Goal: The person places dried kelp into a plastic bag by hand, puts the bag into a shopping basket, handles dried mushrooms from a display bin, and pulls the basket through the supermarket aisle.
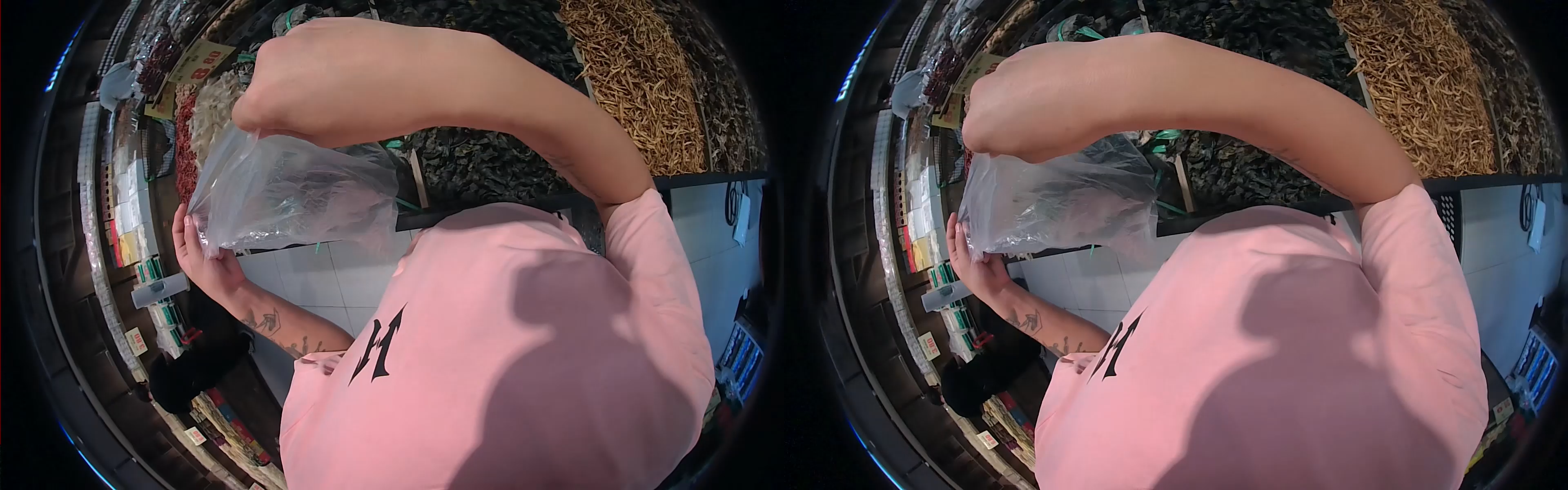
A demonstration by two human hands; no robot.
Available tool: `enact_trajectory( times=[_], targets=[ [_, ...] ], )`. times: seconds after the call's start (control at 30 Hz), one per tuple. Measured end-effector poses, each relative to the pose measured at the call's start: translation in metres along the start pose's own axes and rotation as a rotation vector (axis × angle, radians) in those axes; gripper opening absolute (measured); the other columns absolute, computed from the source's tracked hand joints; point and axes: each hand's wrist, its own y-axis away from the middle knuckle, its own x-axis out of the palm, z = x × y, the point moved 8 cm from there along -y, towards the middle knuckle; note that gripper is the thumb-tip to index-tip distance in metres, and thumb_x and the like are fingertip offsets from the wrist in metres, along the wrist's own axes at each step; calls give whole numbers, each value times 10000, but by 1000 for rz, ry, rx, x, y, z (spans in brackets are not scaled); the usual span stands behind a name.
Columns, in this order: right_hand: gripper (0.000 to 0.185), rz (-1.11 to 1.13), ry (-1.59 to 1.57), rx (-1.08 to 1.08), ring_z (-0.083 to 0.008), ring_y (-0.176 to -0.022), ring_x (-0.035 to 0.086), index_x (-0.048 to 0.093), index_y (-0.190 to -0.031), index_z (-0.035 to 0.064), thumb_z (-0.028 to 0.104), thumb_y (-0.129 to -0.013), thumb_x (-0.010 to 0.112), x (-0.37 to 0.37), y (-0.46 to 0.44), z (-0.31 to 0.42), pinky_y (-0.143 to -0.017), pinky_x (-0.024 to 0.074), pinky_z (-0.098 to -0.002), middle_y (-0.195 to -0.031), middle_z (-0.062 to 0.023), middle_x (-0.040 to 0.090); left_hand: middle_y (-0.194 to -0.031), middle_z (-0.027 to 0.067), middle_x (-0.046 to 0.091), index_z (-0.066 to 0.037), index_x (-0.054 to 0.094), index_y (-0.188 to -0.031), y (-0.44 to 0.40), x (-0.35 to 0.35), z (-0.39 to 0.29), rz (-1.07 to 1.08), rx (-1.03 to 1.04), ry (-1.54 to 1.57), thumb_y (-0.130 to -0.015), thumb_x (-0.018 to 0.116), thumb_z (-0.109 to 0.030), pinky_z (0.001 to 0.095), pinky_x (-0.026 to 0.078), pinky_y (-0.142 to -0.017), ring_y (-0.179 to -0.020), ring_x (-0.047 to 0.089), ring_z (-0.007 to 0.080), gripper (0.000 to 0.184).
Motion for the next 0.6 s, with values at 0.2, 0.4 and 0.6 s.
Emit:
enact_trajectory(
  times=[0.2, 0.4, 0.6],
  targets=[
    [96, -84, -244, -49, -342, -741, 669, 646, -802, 22, 88, -849, 594, -15, 17, 13, -689, 537, -431, -763, -147, 666, -1026, 107, 644, 23, 570, -1227, 7, 4, -46, -61, 146, -97, -972, 550, -109, 246, 544, -764, -907, 645, 127, 288],
    [194, 14, -283, 81, -351, -752, 634, 605, -819, 24, 184, -926, 580, 6, 72, -20, -686, 503, -448, -763, -152, 634, -1017, 96, 635, 24, 572, -1221, -1, 41, -65, 41, 305, -182, -975, 544, -108, 248, 540, -780, -901, 636, 126, 281],
    [153, 152, -59, 443, -369, -816, 632, 609, -793, 22, 133, -892, 571, 42, 166, -77, -744, 496, -475, -781, -164, 638, -844, 24, 608, 14, 616, -1114, 53, 171, -32, 470, 128, -282, -936, 607, -41, 189, 444, -554, -650, 537, 39, 187]
  ],
)
